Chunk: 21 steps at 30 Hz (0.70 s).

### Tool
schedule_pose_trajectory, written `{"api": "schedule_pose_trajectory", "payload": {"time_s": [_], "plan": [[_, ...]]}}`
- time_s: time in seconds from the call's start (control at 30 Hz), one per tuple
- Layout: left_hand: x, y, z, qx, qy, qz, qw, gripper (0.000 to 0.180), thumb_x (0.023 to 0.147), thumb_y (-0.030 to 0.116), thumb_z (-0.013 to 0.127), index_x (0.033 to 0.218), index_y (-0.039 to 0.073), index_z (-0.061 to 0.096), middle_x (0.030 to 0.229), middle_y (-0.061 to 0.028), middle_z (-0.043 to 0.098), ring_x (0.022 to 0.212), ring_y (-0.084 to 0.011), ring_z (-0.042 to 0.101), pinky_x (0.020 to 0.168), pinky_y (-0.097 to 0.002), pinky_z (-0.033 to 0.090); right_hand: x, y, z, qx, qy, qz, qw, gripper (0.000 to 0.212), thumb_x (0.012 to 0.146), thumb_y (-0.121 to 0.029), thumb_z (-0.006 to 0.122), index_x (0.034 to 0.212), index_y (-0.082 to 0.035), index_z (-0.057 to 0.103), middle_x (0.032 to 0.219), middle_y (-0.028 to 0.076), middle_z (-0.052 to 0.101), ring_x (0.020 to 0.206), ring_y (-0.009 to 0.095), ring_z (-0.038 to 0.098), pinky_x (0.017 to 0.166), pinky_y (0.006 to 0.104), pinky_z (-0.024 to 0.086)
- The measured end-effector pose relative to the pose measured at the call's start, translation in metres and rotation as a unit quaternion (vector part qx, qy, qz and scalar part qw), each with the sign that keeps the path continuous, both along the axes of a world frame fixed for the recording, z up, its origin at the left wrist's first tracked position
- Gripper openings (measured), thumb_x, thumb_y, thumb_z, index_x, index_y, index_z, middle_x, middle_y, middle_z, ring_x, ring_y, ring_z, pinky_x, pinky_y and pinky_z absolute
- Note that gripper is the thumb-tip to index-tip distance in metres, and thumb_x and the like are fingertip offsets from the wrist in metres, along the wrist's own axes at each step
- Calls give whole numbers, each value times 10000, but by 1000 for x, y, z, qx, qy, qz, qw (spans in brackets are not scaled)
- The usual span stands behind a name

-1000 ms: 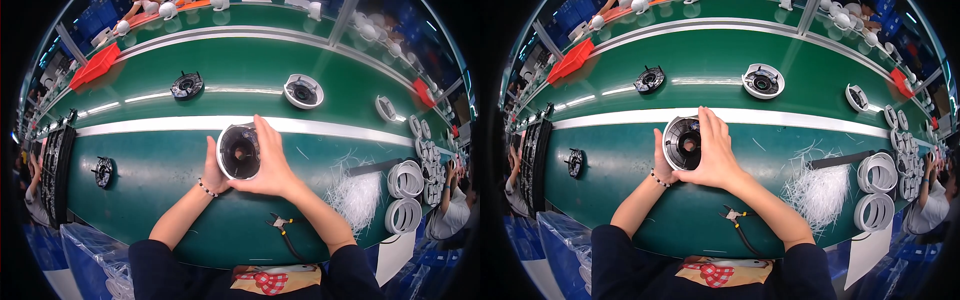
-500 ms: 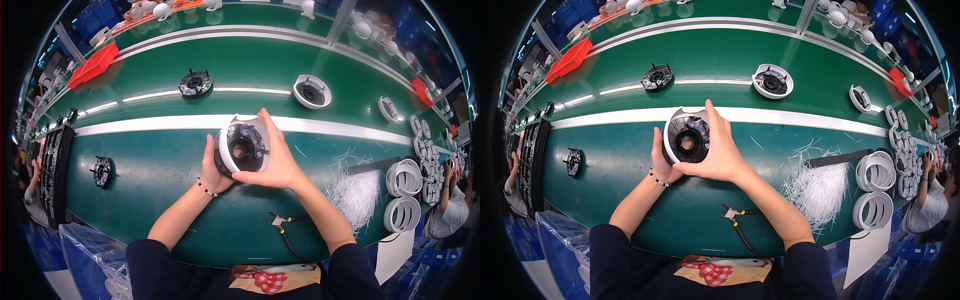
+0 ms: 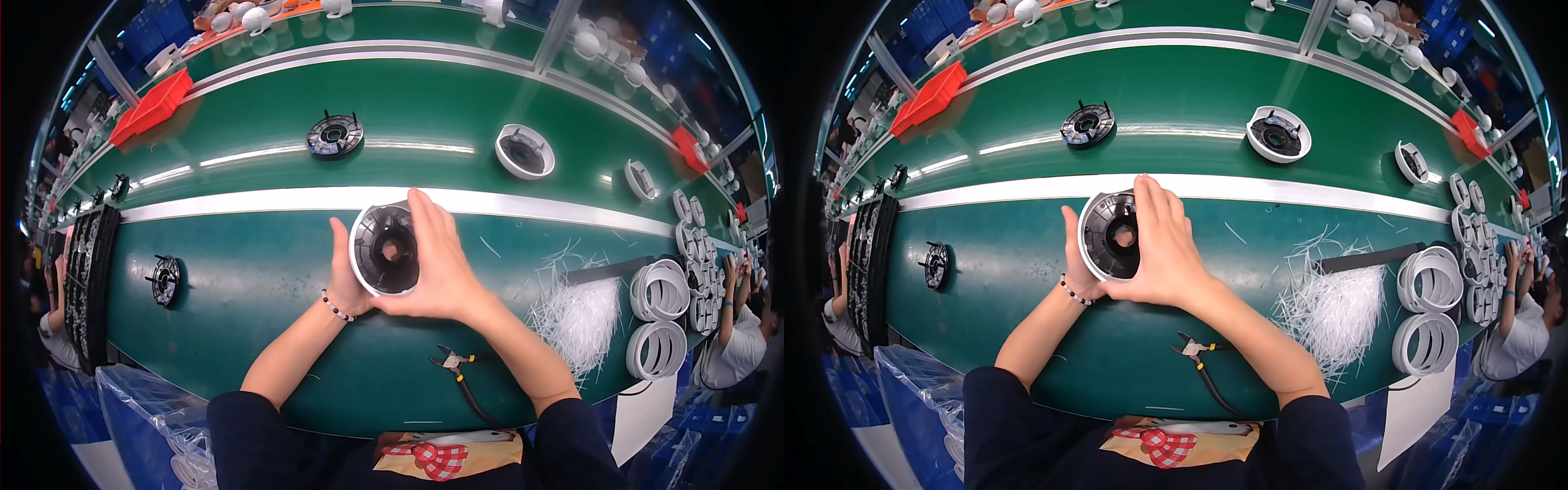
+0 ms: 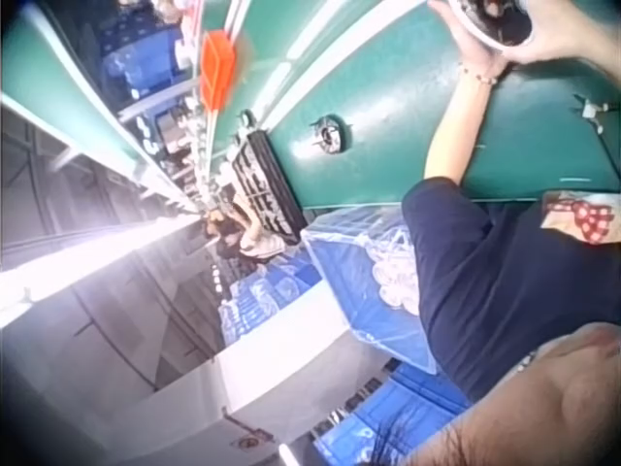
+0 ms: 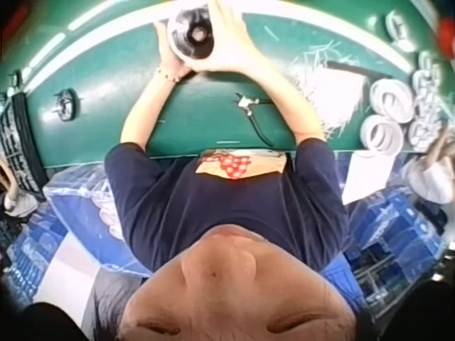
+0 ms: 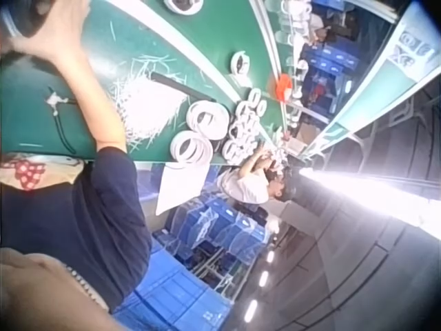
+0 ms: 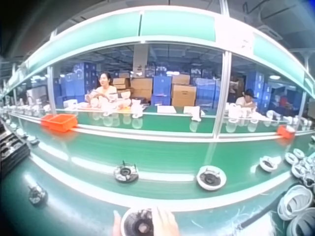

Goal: Assembling circular plastic housings with internal electronic components on a factory assembly line.

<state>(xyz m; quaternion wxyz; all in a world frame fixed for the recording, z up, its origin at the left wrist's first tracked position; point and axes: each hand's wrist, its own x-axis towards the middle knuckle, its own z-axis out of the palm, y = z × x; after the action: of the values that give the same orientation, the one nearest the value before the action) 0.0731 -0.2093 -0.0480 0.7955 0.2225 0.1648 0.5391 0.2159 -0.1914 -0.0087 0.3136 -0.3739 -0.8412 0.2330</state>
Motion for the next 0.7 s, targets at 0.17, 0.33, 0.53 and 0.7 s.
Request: {"api": "schedule_pose_trajectory", "payload": {"time_s": [0.17,0.33,0.53,0.7], "plan": [[-6,7,-5,-11,-41,-47,998,778,791,671,182,1197,48,408,1098,-111,518,1000,-227,507,875,-366,421,11,8,24,-44,-70,79,993,1080,433,-355,760,1235,106,202,1241,273,285,1140,414,298,954,442,270],[29,8,27,-4,28,23,999,509,739,397,463,1105,48,515,1112,-96,541,1019,-253,509,881,-377,393,13,9,-23,126,108,-23,986,1028,404,-486,681,1151,115,312,1158,268,355,1030,406,381,854,439,330],[-2,46,24,-173,128,157,964,537,814,367,360,1221,18,396,1237,-132,428,1142,-283,407,961,-418,325,31,20,-47,75,62,-12,995,1222,413,-597,701,1287,64,161,1345,285,71,1247,456,58,944,575,155],[-143,150,-33,-92,214,219,948,483,820,312,394,1190,2,414,1213,-142,443,1109,-290,437,928,-412,377,176,13,12,211,14,-186,960,551,530,-390,679,940,-49,540,1009,144,522,1008,348,456,786,504,351]]}}
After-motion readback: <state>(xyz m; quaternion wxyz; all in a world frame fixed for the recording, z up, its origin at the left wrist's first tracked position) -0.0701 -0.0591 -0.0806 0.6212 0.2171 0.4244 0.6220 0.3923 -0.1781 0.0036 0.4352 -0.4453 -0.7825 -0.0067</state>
